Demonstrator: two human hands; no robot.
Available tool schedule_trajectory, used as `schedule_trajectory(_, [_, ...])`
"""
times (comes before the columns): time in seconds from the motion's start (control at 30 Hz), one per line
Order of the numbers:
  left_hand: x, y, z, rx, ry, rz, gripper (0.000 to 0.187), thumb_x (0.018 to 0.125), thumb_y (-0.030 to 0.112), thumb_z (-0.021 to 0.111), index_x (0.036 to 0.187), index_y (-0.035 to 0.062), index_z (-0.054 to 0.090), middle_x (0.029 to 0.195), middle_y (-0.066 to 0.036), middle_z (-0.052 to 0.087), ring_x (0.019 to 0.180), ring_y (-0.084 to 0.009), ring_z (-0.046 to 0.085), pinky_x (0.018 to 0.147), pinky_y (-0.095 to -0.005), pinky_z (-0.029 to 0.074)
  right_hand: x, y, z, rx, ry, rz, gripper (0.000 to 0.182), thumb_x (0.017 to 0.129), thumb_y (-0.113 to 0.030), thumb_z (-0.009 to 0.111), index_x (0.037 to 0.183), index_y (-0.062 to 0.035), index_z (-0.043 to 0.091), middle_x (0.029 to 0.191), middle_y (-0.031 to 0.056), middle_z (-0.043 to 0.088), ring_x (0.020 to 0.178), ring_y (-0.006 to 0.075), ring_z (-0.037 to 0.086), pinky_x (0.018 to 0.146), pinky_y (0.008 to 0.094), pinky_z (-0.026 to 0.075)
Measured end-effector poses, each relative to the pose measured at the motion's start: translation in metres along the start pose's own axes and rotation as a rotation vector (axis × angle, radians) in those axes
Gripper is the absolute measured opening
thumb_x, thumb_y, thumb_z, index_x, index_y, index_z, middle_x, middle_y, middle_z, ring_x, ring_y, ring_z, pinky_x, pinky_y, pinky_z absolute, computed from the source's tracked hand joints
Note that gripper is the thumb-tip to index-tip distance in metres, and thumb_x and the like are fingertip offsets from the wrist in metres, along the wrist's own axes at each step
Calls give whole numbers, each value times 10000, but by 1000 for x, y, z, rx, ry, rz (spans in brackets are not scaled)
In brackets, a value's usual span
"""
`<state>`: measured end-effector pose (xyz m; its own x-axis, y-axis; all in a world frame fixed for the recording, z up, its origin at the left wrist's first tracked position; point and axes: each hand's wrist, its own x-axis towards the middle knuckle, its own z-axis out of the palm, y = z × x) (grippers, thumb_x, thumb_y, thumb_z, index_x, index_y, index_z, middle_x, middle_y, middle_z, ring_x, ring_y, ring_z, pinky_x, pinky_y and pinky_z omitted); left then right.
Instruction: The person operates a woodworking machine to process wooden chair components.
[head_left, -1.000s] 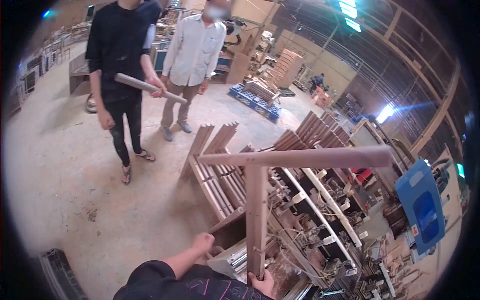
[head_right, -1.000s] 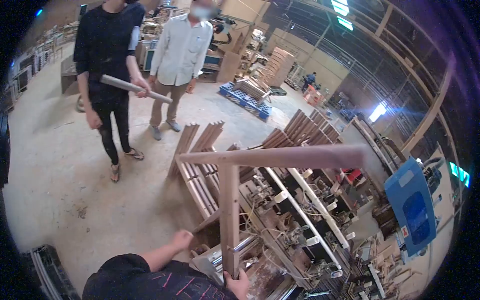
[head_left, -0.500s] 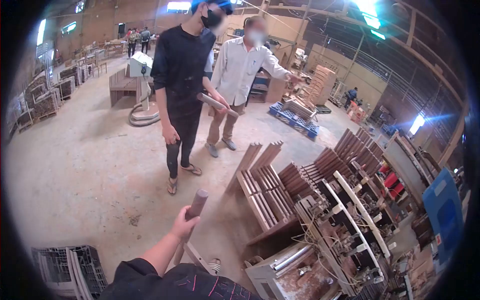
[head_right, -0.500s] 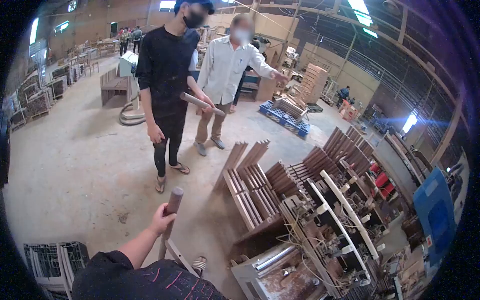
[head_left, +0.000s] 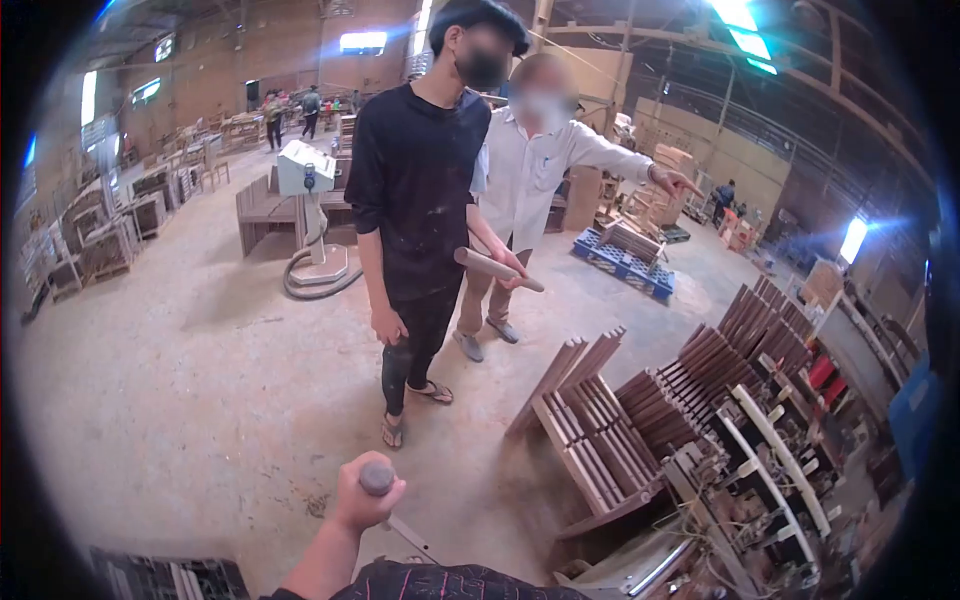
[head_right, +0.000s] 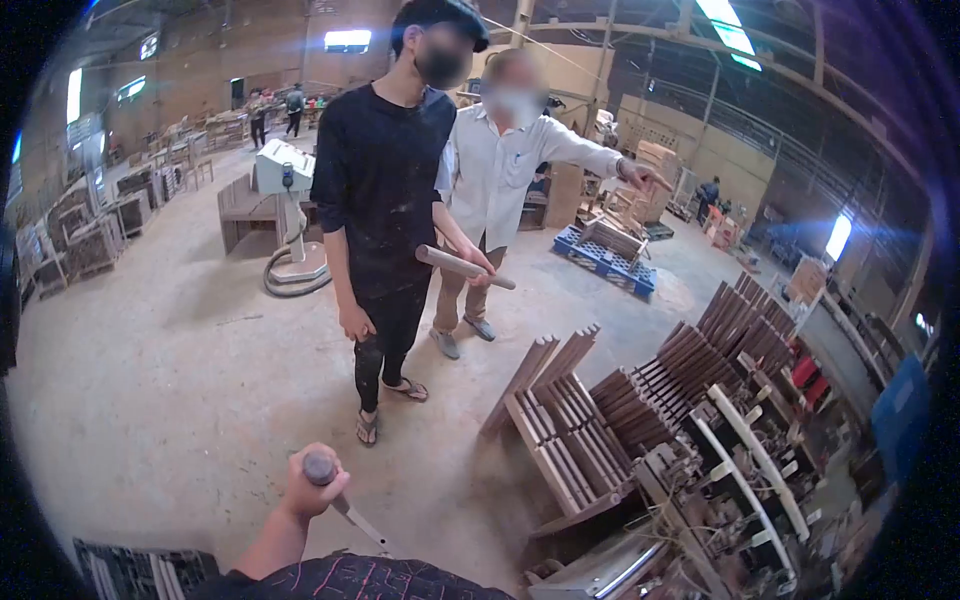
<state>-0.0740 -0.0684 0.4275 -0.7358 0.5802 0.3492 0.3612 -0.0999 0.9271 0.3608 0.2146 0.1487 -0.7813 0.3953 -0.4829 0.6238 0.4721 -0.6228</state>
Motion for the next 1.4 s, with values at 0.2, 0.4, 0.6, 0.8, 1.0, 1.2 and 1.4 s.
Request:
schedule_trajectory(0.2, [75,5,-41,-89,-15,-30,173,734,-35,716,827,34,587,757,-23,612,690,-99,604,634,-266,507,37,-57,11,85,-104,17,483,841,-435,741,1149,-68,678,1011,147,732,962,278,698,882,377,528])
schedule_trajectory(0.4, [148,-24,-25,-7,26,-62,199,711,-55,710,845,26,587,766,-43,607,709,-118,609,655,-279,510,17,-103,-115,-603,-219,556,699,741,-763,626,1146,-200,715,1285,65,646,1213,297,586,995,448,480])
schedule_trajectory(0.6, [213,-47,67,116,21,-65,172,687,-40,708,767,37,577,742,-39,604,691,-120,604,642,-283,499,93,31,-148,-263,-866,946,667,762,-643,707,1294,-246,649,1381,7,600,1227,276,591,1023,395,461])
schedule_trajectory(0.8, [288,-97,171,221,-167,-21,214,705,-20,754,813,42,581,771,-26,606,728,-133,600,713,-292,503,124,170,-143,218,-875,941,598,813,-444,729,1288,-92,644,1377,78,600,1228,267,587,989,443,475])
schedule_trajectory(1.0, [318,-217,249,-55,-296,-240,310,725,-95,744,949,50,586,951,-49,619,925,-146,596,879,-303,483,84,126,-102,602,-597,1148,214,885,-260,633,980,-82,704,914,73,700,820,235,652,745,435,515])
schedule_trajectory(1.2, [344,-301,328,55,-338,-556,391,744,-80,778,1049,61,579,1092,-63,613,1052,-191,595,964,-346,483,65,108,-29,774,-364,1182,392,944,-348,524,1187,-104,712,1025,142,716,829,255,688,751,420,540])
schedule_trajectory(1.4, [393,-380,396,91,-556,-602,406,791,-35,752,1146,76,589,1105,-51,599,1031,-187,591,919,-327,486,78,51,-92,908,-265,1336,395,887,-369,611,1063,-39,738,960,151,726,843,284,694,780,410,521])
